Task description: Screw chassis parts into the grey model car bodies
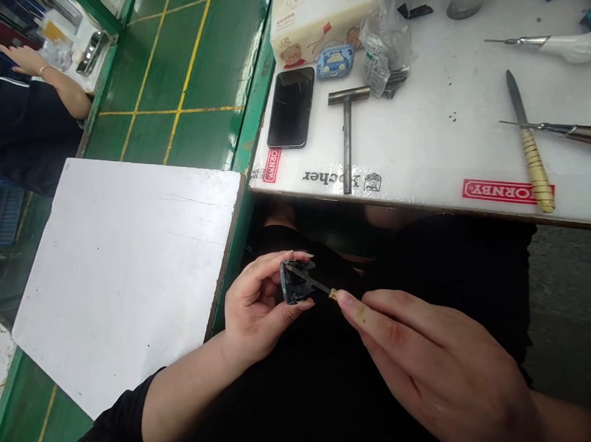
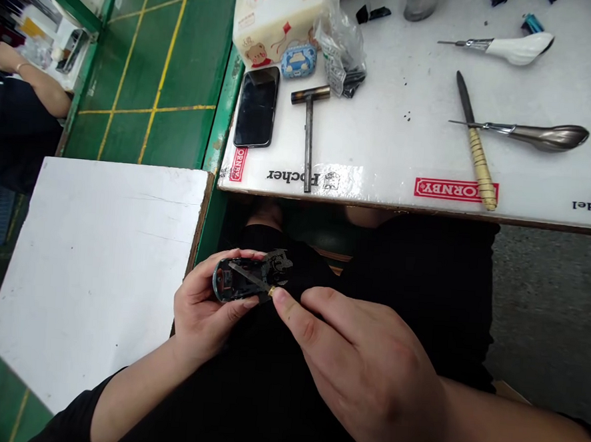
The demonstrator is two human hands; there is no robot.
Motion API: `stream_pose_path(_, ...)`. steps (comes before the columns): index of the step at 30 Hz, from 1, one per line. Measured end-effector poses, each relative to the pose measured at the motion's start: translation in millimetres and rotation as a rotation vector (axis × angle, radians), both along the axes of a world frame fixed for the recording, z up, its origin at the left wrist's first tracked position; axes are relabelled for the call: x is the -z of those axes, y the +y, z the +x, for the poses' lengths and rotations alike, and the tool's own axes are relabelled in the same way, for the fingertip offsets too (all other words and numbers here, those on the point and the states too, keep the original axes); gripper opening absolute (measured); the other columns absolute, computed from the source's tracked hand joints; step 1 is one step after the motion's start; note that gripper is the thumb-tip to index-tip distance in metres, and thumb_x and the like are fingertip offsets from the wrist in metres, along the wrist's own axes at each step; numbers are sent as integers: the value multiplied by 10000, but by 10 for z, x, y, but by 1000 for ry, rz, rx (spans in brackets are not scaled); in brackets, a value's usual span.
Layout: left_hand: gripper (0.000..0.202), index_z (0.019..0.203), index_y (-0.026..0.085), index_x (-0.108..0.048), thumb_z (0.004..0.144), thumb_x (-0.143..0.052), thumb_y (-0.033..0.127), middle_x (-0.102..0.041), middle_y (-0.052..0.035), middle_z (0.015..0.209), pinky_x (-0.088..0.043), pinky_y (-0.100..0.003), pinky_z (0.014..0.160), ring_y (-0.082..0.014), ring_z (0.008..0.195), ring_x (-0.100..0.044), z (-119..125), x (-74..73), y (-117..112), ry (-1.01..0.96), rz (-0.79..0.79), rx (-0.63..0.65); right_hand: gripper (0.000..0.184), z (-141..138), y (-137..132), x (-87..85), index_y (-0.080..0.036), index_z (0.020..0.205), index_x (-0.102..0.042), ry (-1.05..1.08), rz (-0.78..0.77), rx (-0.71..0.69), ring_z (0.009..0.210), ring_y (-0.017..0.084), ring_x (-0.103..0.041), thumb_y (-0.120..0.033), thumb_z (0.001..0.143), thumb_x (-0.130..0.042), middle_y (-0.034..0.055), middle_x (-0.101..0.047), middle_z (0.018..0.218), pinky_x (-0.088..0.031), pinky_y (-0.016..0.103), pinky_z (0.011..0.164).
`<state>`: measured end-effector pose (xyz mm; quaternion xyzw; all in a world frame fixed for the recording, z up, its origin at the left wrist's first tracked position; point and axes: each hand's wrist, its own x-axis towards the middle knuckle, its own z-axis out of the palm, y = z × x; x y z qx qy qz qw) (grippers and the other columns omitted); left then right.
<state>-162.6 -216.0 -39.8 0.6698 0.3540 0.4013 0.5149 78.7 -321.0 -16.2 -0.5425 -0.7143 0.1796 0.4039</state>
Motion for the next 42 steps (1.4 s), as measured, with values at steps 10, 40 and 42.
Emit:
stream_pose_path(10, 685, 1539, 293, -764, 912, -994, 137, -838, -104, 1429, -690, -434, 1160, -284, 1318, -827, -28, -11, -15, 114, 101, -7, 360, -2, 49, -64, -188, 1440, -795, 39, -51, 67, 964, 139, -837, -42, 1122, -710, 35, -862, 1169, -676, 276, 837)
stream_pose_path(40, 717, 1572, 276, -734, 918, -977, 111, -836, -110, 1456, -640, -458, 1213, -287, 1365, -800, -44, -38, -30, 165, 189, -4, 454, 30, -15, 20, -143, 1496, -741, 39, -2, 12, 1052, 190, -851, 28, 1077, -698, 86, -861, 1243, -695, 319, 859)
stream_pose_path(42, 699, 1570, 275, -735, 930, -975, 129, -831, -109, 1458, -652, -442, 1199, -284, 1360, -807, -40, -45, -37, 130, 137, 6, 450, 40, -23, 29, -142, 1499, -743, 37, -8, 5, 1050, 184, -848, 25, 1083, -692, 85, -861, 1237, -692, 319, 861)
